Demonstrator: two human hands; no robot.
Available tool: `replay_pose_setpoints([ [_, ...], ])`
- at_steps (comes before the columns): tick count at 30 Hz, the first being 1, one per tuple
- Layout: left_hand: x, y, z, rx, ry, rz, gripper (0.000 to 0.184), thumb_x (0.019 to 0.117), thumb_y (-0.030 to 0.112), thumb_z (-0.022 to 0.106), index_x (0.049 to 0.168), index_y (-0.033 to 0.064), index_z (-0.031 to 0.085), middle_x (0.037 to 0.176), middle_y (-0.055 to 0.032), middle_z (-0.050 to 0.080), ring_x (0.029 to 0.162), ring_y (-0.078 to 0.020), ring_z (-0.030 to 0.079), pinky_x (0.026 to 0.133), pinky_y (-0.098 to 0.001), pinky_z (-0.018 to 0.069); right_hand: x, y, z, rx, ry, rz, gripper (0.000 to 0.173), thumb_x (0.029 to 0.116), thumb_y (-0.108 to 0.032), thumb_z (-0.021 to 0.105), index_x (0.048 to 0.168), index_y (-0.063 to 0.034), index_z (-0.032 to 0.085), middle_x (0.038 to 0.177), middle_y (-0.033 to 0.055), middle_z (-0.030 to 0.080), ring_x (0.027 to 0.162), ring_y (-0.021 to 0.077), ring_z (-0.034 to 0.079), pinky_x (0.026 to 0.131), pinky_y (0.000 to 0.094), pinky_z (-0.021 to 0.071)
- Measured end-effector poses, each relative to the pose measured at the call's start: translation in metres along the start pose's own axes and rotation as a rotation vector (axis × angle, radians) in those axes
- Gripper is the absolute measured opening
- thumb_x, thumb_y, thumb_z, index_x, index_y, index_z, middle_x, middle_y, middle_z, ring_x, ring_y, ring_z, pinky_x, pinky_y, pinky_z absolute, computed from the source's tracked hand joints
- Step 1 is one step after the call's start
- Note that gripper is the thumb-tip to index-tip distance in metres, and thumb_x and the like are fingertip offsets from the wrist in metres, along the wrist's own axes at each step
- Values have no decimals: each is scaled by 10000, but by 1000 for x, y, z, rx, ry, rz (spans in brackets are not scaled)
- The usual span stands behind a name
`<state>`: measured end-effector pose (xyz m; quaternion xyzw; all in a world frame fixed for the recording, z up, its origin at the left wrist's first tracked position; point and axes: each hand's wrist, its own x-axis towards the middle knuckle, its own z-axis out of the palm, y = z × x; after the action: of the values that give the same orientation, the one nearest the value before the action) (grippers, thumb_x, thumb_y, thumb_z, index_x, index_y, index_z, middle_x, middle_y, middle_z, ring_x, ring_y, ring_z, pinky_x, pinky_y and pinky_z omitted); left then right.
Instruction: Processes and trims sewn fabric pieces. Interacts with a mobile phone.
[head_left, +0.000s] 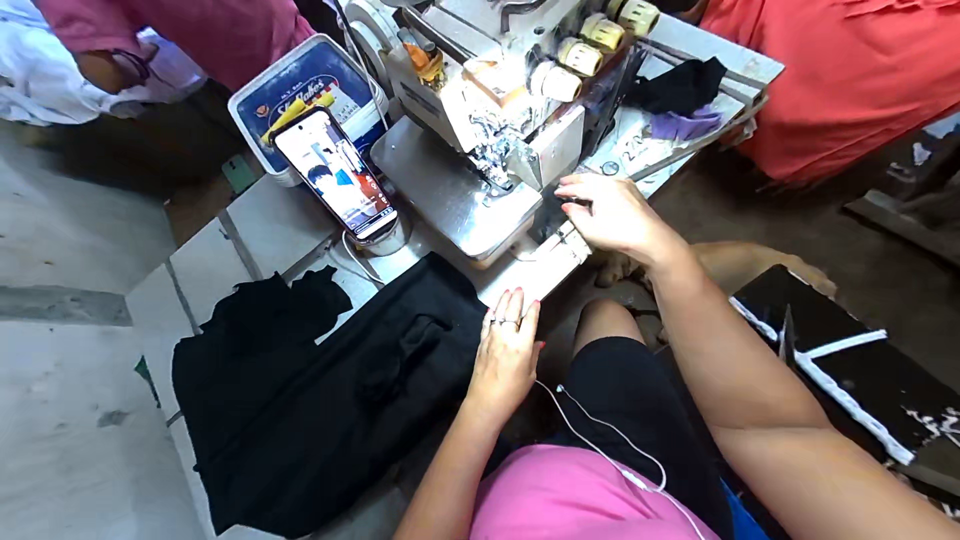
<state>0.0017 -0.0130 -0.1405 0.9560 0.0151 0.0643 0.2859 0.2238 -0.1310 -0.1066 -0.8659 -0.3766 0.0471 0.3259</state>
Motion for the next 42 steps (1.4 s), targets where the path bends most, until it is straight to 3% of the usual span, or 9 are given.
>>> replay_pose_setpoints([
  [6,1,1,-4,7,7,14,443,923,97,696,1339,-48,640,1414,-289,575,1354,-450,527,1128,-568,399,-56,3,29,-69,166,65,352,976,-197,637,1216,53,697,1141,287,648,1089,482,620,915,648,480],
  [11,1,1,-4,24,15,26,461,912,89,706,1343,-58,631,1416,-281,577,1360,-443,525,1131,-558,398,-60,-3,57,-156,232,69,183,963,-50,612,941,107,702,1015,321,649,1017,530,636,805,646,506],
  [14,-1,1,-3,24,3,23,467,921,87,695,1359,-57,620,1430,-275,570,1378,-433,511,1152,-549,378,-32,-18,35,-188,-19,194,215,1031,-92,576,1033,97,679,1086,309,646,1106,518,614,838,679,479],
  [18,-2,1,-3,13,6,26,481,913,68,699,1368,-61,610,1437,-280,560,1382,-439,503,1152,-559,373,-7,-24,11,-31,227,1,248,1043,-97,543,1098,110,668,1075,310,652,960,461,656,846,603,513],
  [22,-3,0,-2,25,27,38,482,902,66,711,1359,-55,620,1427,-279,570,1371,-437,517,1140,-564,388,-14,-25,-5,-40,152,42,477,1029,-87,552,1486,26,482,1397,303,537,1236,480,564,1010,630,450],
  [32,-1,3,-4,44,6,23,465,911,79,705,1348,-60,626,1425,-280,571,1369,-441,517,1137,-566,388,-59,-4,59,-175,255,93,197,967,-49,597,956,127,683,1012,348,635,1012,558,621,832,665,483],
  [35,-2,2,-3,48,0,23,482,910,76,706,1365,-55,615,1435,-280,563,1377,-438,509,1139,-567,384,-36,-13,47,-123,187,88,207,1012,-47,564,1021,135,663,1031,337,648,1000,527,649,822,661,497],
  [39,-2,2,-2,48,11,27,489,893,65,722,1357,-56,621,1425,-282,570,1371,-437,516,1138,-566,388,-21,-28,23,32,260,44,384,1059,-98,493,1397,77,547,1333,307,592,1208,444,604,1021,560,477],
  [42,-2,2,-1,49,28,27,480,888,65,727,1342,-59,631,1415,-280,579,1359,-439,528,1130,-571,397,-35,-28,27,5,262,-11,311,1022,-111,555,1235,94,651,1243,312,626,1156,462,614,985,589,483],
])
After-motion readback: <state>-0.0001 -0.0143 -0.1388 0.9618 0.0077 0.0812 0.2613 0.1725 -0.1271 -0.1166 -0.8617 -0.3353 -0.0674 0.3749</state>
